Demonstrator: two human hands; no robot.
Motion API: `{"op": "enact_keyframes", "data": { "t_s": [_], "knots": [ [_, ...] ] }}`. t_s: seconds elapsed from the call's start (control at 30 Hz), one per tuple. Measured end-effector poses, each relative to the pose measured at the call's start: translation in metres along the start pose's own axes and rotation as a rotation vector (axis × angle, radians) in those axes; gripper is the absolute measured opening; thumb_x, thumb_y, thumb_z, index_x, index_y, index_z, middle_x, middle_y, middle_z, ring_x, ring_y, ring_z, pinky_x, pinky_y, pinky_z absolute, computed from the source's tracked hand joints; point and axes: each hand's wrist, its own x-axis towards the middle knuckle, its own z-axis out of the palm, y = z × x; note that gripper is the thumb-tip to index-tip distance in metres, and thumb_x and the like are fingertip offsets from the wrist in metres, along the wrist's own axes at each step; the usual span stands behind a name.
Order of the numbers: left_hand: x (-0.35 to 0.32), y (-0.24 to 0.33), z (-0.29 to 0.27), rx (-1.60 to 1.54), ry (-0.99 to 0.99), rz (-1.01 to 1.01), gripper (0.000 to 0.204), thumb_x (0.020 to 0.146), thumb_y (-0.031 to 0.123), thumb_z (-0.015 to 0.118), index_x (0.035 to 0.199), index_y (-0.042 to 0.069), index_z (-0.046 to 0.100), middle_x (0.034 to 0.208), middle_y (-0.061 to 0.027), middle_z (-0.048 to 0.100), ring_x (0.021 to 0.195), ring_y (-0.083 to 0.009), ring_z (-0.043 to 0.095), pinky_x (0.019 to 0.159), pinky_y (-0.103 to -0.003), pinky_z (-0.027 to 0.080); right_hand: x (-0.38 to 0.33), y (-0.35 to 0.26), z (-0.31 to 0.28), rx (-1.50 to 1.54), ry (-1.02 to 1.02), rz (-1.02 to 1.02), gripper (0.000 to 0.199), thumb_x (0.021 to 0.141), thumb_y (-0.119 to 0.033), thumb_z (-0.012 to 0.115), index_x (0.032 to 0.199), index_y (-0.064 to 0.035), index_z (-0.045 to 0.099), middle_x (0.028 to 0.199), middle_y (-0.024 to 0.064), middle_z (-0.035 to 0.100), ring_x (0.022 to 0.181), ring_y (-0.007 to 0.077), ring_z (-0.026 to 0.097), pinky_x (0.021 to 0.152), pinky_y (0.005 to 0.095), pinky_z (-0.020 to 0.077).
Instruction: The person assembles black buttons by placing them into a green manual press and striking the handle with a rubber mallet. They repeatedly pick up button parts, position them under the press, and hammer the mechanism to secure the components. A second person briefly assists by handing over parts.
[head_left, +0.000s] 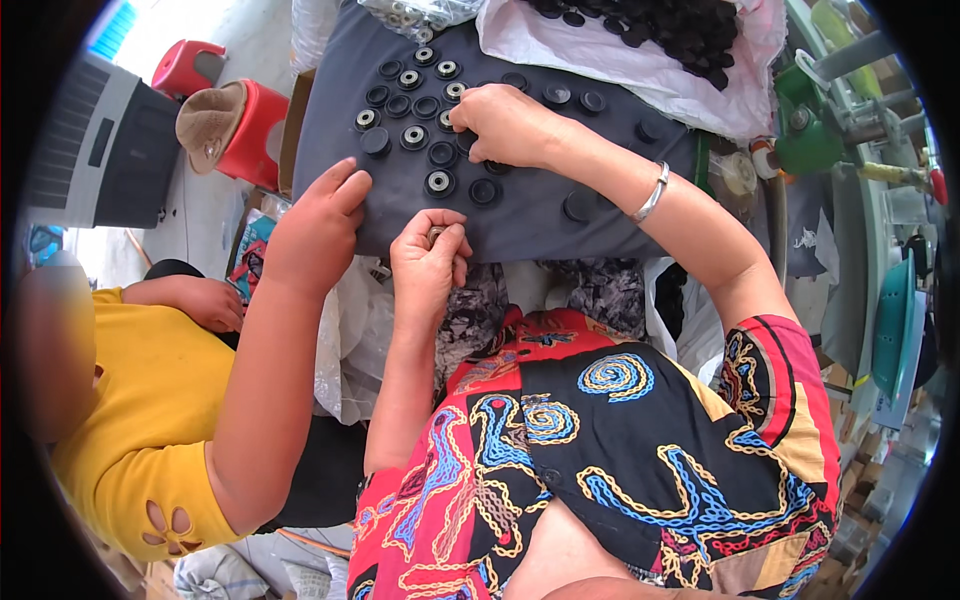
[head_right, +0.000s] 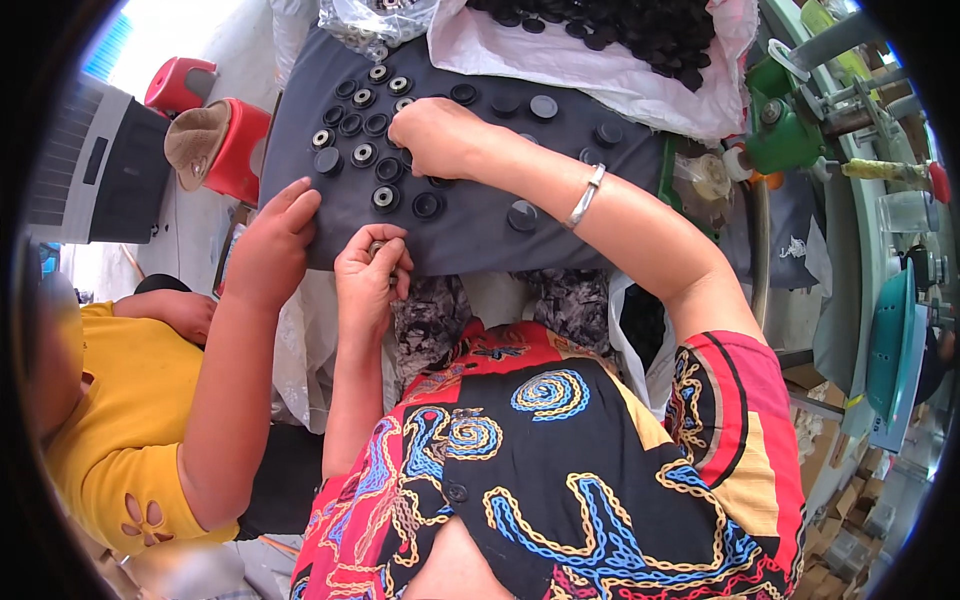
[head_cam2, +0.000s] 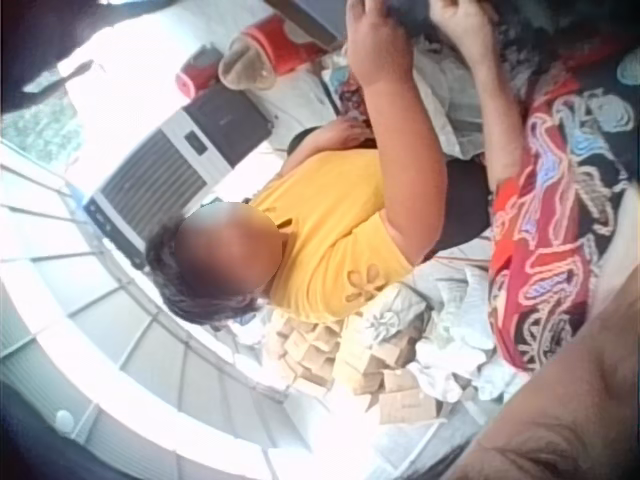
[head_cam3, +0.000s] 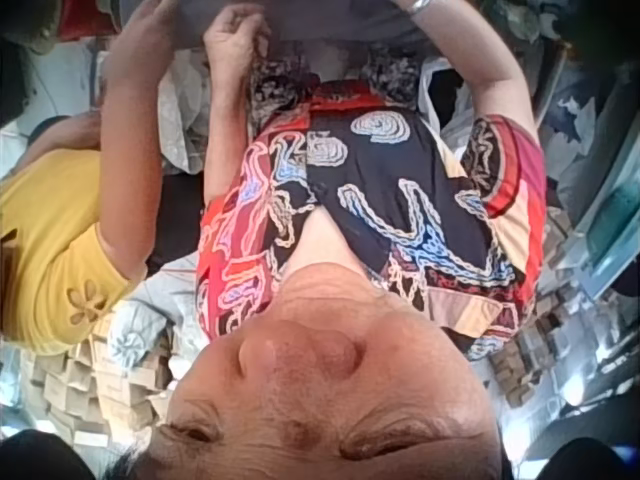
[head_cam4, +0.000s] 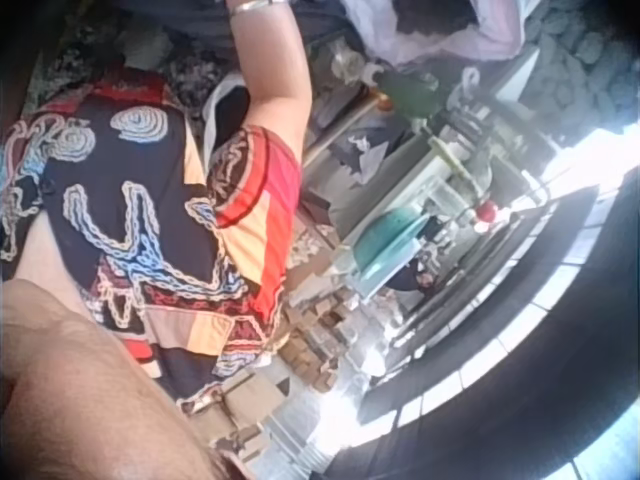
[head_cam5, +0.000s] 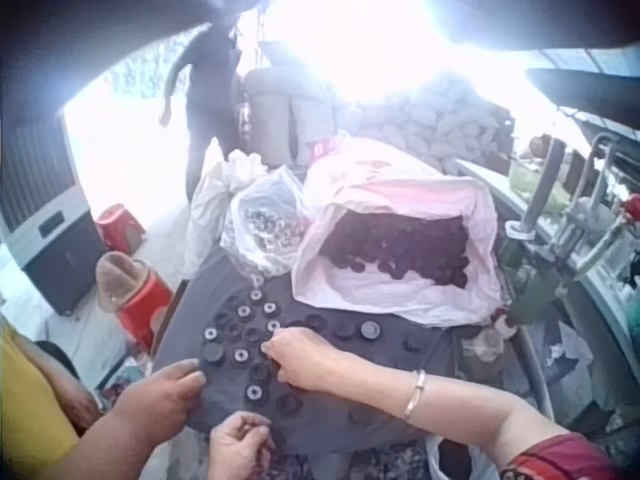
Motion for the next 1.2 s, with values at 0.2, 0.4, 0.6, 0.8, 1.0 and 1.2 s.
{"op": "enact_keyframes", "data": {
  "t_s": [0.2,0.4,0.6,0.8,1.0,1.2],
  "knots": [
    [0.002,0.000,0.000,0.005,0.001,0.004,0.007,0.089,0.006,0.057,0.094,0.002,0.059,0.066,-0.0053,0.058,0.040,-0.0075,0.047,0.035,-0.019,0.027,0.000,-0.004,-0.006,0.020,-0.021,0.025,0.034,0.061,-0.010,0.077,0.090,0.0024,0.064,0.089,0.0179,0.063,0.090,0.0340,0.062,0.079,0.0399,0.0497],
    [-0.003,-0.004,0.000,0.001,0.023,-0.010,0.007,0.088,0.006,0.057,0.094,0.002,0.059,0.066,-0.0052,0.058,0.039,-0.0078,0.047,0.035,-0.019,0.027,0.000,-0.011,-0.007,-0.033,-0.032,0.052,0.027,0.064,-0.013,0.077,0.086,-0.0003,0.066,0.084,0.0157,0.066,0.087,0.0327,0.065,0.079,0.0400,0.0511],
    [-0.005,0.003,0.007,0.171,-0.006,0.088,0.007,0.089,0.010,0.055,0.089,0.003,0.058,0.062,-0.0046,0.055,0.040,-0.0091,0.046,0.037,-0.022,0.032,-0.006,-0.003,0.008,-0.154,0.020,-0.005,0.022,0.058,-0.019,0.070,0.074,-0.0044,0.068,0.077,0.0175,0.064,0.078,0.0343,0.064,0.070,0.0426,0.0523],
    [0.015,-0.007,0.004,0.042,-0.003,0.044,0.007,0.086,0.001,0.054,0.091,0.000,0.058,0.063,-0.0094,0.058,0.038,-0.0123,0.048,0.034,-0.024,0.034,0.011,0.011,0.004,-0.063,-0.088,0.094,0.035,0.059,-0.022,0.080,0.087,-0.0036,0.067,0.083,0.0167,0.066,0.085,0.0343,0.065,0.076,0.0421,0.0520],
    [0.011,0.003,0.007,0.149,0.023,0.096,0.007,0.086,0.008,0.057,0.088,0.001,0.058,0.060,-0.0075,0.056,0.039,-0.0124,0.049,0.035,-0.024,0.034,-0.011,-0.007,-0.012,-0.139,0.067,0.041,0.041,0.058,-0.031,0.079,0.086,-0.0021,0.069,0.082,0.0181,0.066,0.083,0.0339,0.066,0.075,0.0416,0.0530],
    [-0.011,0.009,-0.008,0.015,0.039,0.008,0.008,0.088,0.006,0.056,0.094,0.001,0.059,0.065,-0.0061,0.058,0.040,-0.0098,0.046,0.037,-0.022,0.033,-0.060,-0.033,-0.008,-0.060,0.137,-0.187,0.020,0.073,-0.016,0.070,0.084,-0.0017,0.060,0.085,0.0143,0.058,0.080,0.0325,0.063,0.070,0.0409,0.0516]
  ]
}}
